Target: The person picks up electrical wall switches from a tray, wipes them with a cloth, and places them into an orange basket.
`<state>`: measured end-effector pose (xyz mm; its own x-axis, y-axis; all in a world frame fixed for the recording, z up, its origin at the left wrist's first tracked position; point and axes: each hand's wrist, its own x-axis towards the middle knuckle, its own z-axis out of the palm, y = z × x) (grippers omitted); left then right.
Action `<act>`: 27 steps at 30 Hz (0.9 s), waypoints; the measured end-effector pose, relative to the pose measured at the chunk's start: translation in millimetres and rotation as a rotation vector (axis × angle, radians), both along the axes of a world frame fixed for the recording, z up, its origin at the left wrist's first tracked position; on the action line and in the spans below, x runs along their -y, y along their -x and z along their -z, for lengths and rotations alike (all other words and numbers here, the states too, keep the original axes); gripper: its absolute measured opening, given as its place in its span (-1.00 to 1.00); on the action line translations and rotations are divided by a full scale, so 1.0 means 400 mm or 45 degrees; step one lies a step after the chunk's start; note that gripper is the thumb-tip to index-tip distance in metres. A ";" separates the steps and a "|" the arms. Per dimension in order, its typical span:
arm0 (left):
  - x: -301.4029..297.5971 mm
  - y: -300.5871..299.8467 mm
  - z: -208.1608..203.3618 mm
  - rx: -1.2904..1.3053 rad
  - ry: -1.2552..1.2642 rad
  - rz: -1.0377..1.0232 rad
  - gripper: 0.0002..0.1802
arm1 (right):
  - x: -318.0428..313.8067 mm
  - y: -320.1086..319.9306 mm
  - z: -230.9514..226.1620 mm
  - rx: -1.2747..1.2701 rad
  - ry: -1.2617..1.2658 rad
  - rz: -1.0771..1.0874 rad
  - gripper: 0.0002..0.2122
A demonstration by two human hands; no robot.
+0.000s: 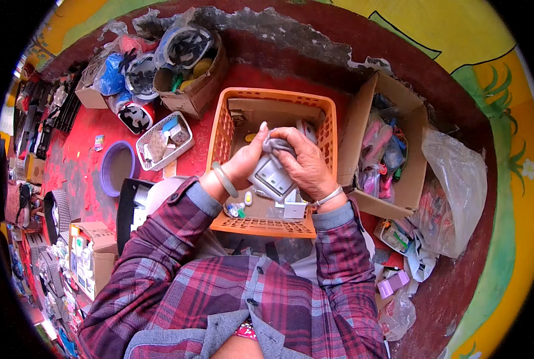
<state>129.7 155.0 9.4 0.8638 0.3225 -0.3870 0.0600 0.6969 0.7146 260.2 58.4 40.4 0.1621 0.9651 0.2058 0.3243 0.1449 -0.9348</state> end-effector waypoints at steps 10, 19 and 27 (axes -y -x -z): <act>-0.060 0.012 -0.032 0.244 0.183 -0.073 -0.17 | -0.019 -0.036 0.069 -0.928 -0.293 0.716 -0.80; 0.050 -0.035 0.028 0.375 -0.028 -0.506 -0.55 | -0.024 0.032 0.129 -1.111 -0.253 0.766 -0.81; -0.010 -0.009 0.004 0.408 -0.084 -0.410 -0.58 | -0.016 0.025 0.090 -0.867 -0.227 0.540 -0.80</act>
<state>133.2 159.1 7.7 0.7886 0.6089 -0.0861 -0.3834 0.5963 0.7053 250.3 64.9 4.2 0.6504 0.7558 0.0752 -0.2449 0.3024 -0.9212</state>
